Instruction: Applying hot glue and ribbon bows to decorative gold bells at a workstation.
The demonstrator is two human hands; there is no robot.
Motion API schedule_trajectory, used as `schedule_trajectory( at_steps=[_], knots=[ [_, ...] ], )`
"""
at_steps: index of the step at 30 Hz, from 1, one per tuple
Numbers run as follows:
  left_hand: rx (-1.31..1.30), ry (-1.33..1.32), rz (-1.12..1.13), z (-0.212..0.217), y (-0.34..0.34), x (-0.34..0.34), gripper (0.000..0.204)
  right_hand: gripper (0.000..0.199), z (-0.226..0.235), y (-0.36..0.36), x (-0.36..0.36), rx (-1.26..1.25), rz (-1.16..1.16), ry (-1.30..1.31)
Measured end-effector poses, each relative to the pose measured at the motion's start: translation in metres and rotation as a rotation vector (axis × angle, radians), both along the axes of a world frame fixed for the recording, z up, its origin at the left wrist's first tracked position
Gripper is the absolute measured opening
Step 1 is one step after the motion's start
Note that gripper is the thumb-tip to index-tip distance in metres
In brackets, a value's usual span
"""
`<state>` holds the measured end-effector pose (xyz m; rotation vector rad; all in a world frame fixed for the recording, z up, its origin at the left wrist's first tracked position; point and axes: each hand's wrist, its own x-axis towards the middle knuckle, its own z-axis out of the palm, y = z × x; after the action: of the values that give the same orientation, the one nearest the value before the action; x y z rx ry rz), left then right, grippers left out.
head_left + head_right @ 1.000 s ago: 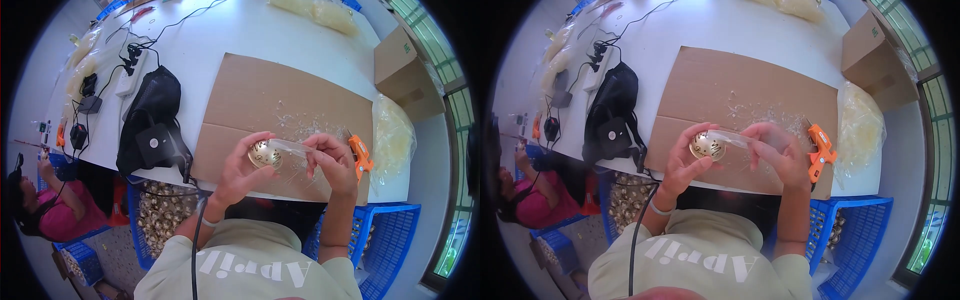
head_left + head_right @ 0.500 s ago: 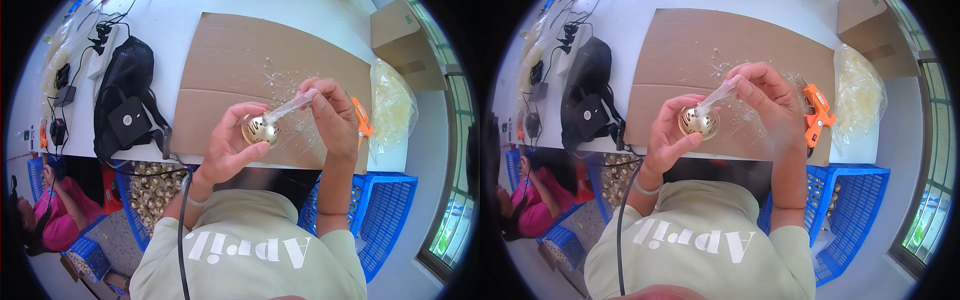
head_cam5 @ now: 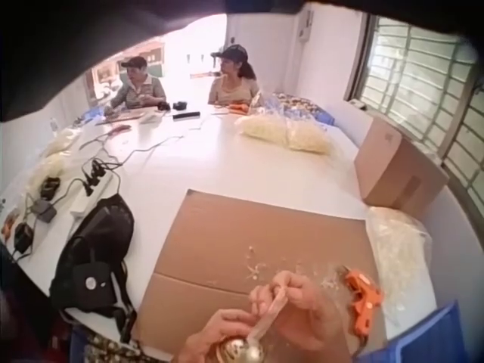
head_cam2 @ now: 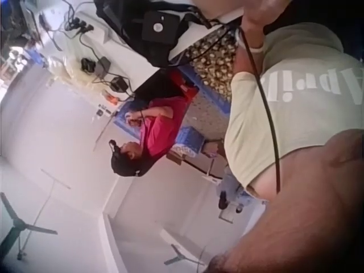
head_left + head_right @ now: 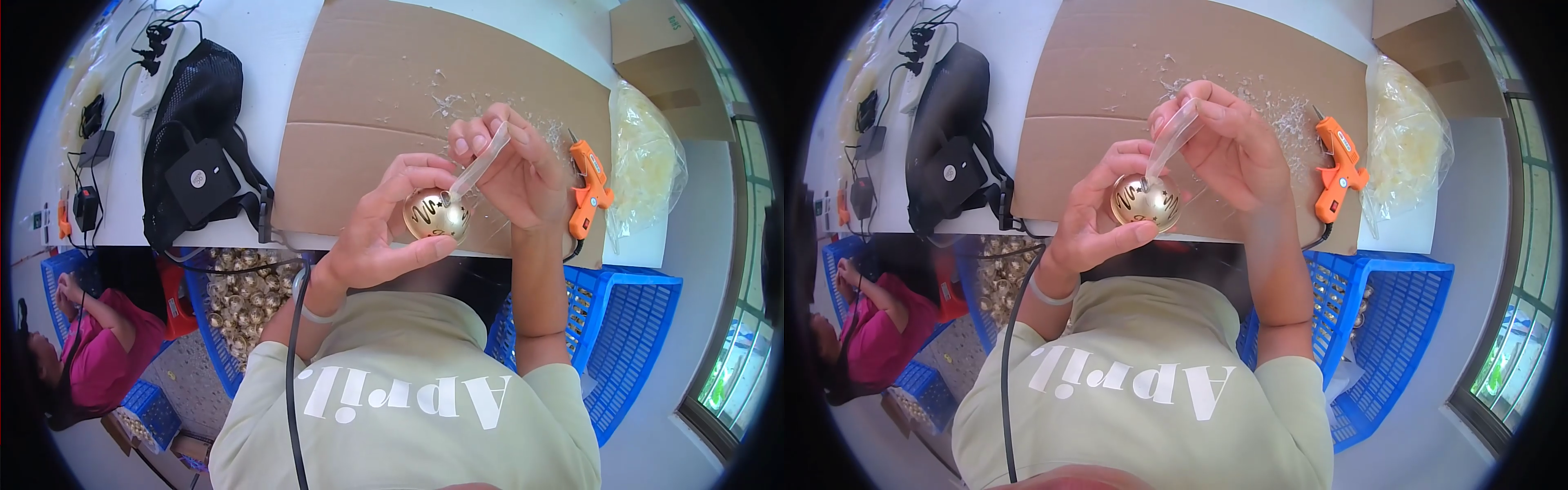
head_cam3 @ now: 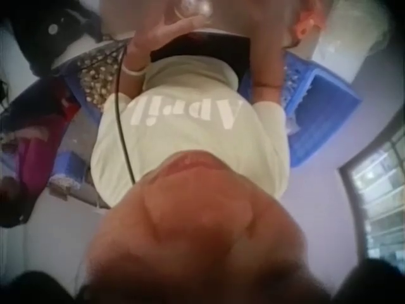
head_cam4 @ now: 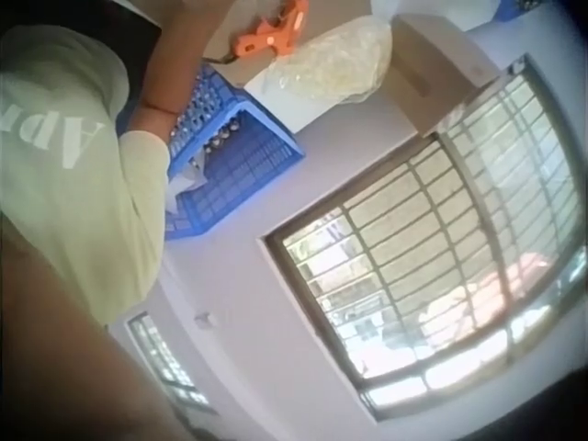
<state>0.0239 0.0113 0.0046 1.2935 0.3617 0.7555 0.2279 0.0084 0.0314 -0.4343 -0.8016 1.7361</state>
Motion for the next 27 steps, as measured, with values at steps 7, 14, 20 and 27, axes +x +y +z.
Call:
schedule_trajectory(
  at_steps=[7, 14, 20, 27],
  knots=[
    [-0.115, -0.152, -0.015, -0.005, -0.004, 0.003, 0.049, 0.013, -0.011, 0.0, -0.003, -0.066, 0.047, 0.176],
    [-0.06, -0.052, 0.087, -0.001, -0.01, 0.002, 0.052, 0.025, -0.007, -0.005, 0.02, 0.083, -0.143, -0.187],
    [0.061, 0.002, 0.123, -0.001, -0.012, -0.001, 0.052, 0.027, -0.003, -0.006, 0.024, -0.032, -0.141, -0.258],
    [-0.091, 0.031, 0.123, -0.002, -0.016, -0.003, 0.051, 0.022, 0.008, -0.011, 0.01, 0.006, -0.366, -0.654]
  ],
)
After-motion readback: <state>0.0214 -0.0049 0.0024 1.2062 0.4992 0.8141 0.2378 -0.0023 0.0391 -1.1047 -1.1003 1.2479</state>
